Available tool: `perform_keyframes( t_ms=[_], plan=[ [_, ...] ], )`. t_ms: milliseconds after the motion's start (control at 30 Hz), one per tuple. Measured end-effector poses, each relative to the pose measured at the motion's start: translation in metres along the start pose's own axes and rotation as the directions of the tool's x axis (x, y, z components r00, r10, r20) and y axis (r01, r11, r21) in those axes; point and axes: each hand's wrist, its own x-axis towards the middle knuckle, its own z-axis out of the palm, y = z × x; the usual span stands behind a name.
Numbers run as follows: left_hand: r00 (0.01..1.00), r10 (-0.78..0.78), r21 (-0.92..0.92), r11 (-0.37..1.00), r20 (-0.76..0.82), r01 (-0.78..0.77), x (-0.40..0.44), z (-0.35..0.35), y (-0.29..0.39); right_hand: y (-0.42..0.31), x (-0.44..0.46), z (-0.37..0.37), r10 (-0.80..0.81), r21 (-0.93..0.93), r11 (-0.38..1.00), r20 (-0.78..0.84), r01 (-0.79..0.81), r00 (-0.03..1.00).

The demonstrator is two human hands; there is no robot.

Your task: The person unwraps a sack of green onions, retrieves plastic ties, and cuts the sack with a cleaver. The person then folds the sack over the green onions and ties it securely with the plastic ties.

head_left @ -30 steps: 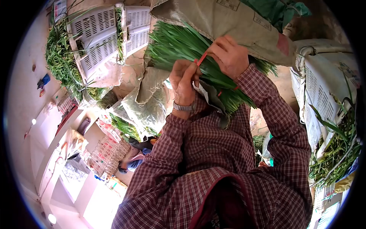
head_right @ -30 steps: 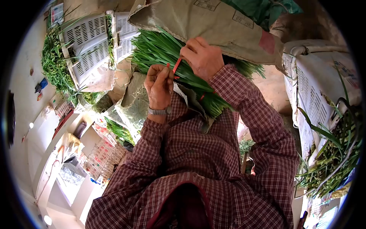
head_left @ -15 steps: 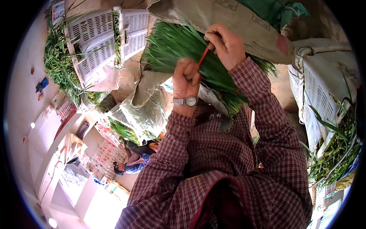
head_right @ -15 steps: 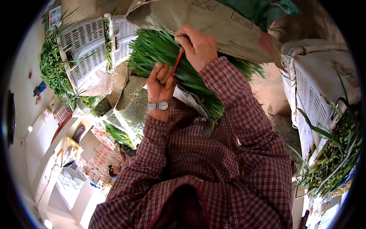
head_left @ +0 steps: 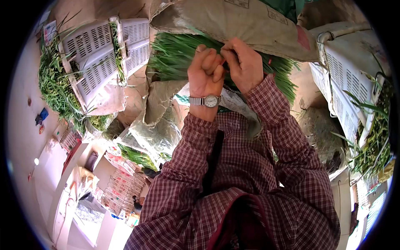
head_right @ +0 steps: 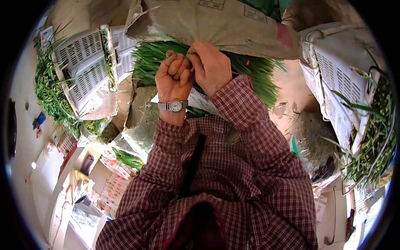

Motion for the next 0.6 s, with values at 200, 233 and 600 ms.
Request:
perform_keyframes(
  t_ms=[200, 233, 600],
  plan=[
    [0.992, -0.091, 0.013, 0.996, 0.085, 0.09, -0.005, 0.001, 0.016, -0.016, -0.024, 0.009, 0.228, 0.193, 0.96, -0.116, -0.204, 0.967],
    [0.988, -0.121, 0.049, 0.992, 0.094, 0.117, -0.005, 0.0, 0.018, -0.019, -0.026, 0.011, 0.244, 0.224, 0.952, -0.142, -0.209, 0.959],
    [0.975, -0.218, 0.207, 0.957, 0.043, 0.205, -0.004, 0.008, 0.028, -0.04, -0.071, 0.021, 0.387, 0.325, 0.89, -0.17, -0.319, 0.906]
  ],
)
